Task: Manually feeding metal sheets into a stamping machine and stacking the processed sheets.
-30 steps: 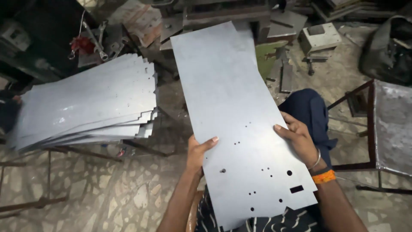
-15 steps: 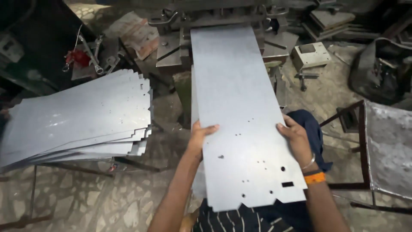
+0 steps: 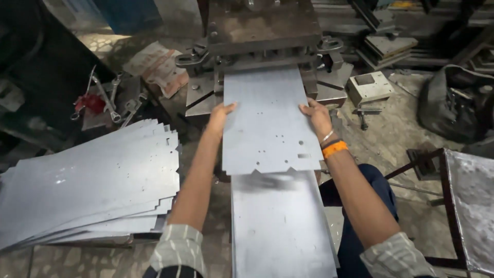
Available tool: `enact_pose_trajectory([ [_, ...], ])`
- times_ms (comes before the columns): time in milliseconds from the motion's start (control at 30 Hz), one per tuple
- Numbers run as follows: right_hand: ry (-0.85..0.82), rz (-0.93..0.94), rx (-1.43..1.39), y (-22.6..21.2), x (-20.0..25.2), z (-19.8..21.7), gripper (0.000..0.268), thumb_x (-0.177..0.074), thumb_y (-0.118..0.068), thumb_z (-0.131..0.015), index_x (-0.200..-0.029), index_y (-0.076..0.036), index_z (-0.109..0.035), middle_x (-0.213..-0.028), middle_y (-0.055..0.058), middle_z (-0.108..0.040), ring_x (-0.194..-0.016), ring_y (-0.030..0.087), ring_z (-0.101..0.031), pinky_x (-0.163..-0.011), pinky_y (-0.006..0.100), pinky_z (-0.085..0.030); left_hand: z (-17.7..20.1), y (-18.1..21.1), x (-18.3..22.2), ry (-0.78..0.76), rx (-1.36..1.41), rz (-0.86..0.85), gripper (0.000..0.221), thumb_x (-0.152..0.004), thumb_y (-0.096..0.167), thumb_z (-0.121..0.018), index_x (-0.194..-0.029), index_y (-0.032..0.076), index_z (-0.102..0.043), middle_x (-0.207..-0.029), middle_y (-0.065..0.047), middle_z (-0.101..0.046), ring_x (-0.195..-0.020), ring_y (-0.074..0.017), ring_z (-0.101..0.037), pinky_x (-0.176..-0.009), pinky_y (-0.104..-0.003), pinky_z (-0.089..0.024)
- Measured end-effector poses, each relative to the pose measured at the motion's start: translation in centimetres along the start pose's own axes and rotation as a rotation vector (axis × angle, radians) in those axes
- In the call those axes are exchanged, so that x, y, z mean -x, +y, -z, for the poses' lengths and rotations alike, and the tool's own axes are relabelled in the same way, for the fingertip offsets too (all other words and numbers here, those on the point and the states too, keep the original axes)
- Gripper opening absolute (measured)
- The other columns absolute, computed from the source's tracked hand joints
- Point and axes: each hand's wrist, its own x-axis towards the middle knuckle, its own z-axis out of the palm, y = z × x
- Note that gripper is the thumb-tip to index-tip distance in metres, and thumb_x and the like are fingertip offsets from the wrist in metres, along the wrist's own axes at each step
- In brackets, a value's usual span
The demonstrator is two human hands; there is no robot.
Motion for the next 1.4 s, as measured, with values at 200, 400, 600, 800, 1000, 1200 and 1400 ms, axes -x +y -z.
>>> enact_pose_trajectory([
  [200,-0.012,0.068,0.004,1.7,-1.8,0.4,0.040,-0.084,-0.011,-0.078,-0.123,-0.010,-0.072,-0.092,0.011,-0.072,-0.080,0.019,-0.070,-0.073,0.035,-0.059,-1.3,0.9,0.5,0.004,0.020,0.024,0.030,-0.085,0.021,-0.084,-0.102,0.001,-0.071,-0.083,-0.014,-0.074,-0.070,-0.0247,-0.075,-0.068,-0.037,-0.061],
  [400,-0.072,0.126,-0.121,0.1,-0.6,-0.3,0.040,-0.085,-0.007,-0.076,-0.124,-0.006,-0.069,-0.087,0.007,-0.071,-0.076,0.017,-0.073,-0.069,0.032,-0.061,-2.1,1.7,0.6,0.038,-0.033,0.026,0.033,-0.083,0.019,-0.084,-0.105,-0.003,-0.071,-0.087,-0.015,-0.072,-0.076,-0.0290,-0.074,-0.074,-0.040,-0.058],
  [600,-0.074,0.142,-0.114,1.3,-2.0,1.2,0.038,-0.087,-0.005,-0.076,-0.124,-0.001,-0.067,-0.085,0.009,-0.070,-0.074,0.019,-0.073,-0.068,0.033,-0.062,-3.4,1.0,-0.7,0.133,-0.227,0.032,0.035,-0.079,0.029,-0.085,-0.101,0.003,-0.076,-0.083,-0.012,-0.073,-0.075,-0.0264,-0.074,-0.071,-0.037,-0.057],
  [800,-0.062,0.109,-0.092,2.2,-3.1,1.5,0.042,-0.084,-0.008,-0.079,-0.125,-0.004,-0.068,-0.087,0.007,-0.070,-0.075,0.018,-0.072,-0.067,0.032,-0.062,-2.3,-0.4,-2.9,0.128,-0.232,0.045,0.037,-0.082,0.029,-0.083,-0.106,0.002,-0.075,-0.089,-0.014,-0.075,-0.083,-0.0287,-0.075,-0.078,-0.039,-0.057],
  [1000,-0.049,0.089,0.006,1.7,-3.3,1.6,0.042,-0.085,-0.011,-0.079,-0.125,-0.010,-0.071,-0.096,0.007,-0.072,-0.084,0.017,-0.071,-0.074,0.032,-0.060,-3.1,1.6,0.1,0.110,-0.263,0.042,0.045,-0.083,0.027,-0.082,-0.113,-0.005,-0.073,-0.103,-0.023,-0.075,-0.102,-0.0360,-0.073,-0.088,-0.044,-0.053],
  [1200,-0.037,0.114,0.039,4.4,-5.6,2.7,0.047,-0.083,-0.011,-0.082,-0.128,-0.009,-0.068,-0.099,0.004,-0.070,-0.086,0.015,-0.070,-0.076,0.031,-0.060,-1.5,-1.3,-4.1,0.115,-0.240,0.040,0.043,-0.080,0.031,-0.086,-0.111,0.002,-0.075,-0.101,-0.017,-0.076,-0.097,-0.0311,-0.074,-0.085,-0.042,-0.056],
  [1400,-0.053,0.107,0.078,1.7,-3.0,1.5,0.044,-0.087,-0.012,-0.078,-0.130,-0.010,-0.068,-0.099,0.002,-0.070,-0.086,0.014,-0.071,-0.076,0.029,-0.060,-1.7,-0.5,-3.1,0.133,-0.303,0.035,0.044,-0.082,0.035,-0.085,-0.110,0.003,-0.075,-0.100,-0.016,-0.077,-0.099,-0.0317,-0.075,-0.086,-0.041,-0.056],
])
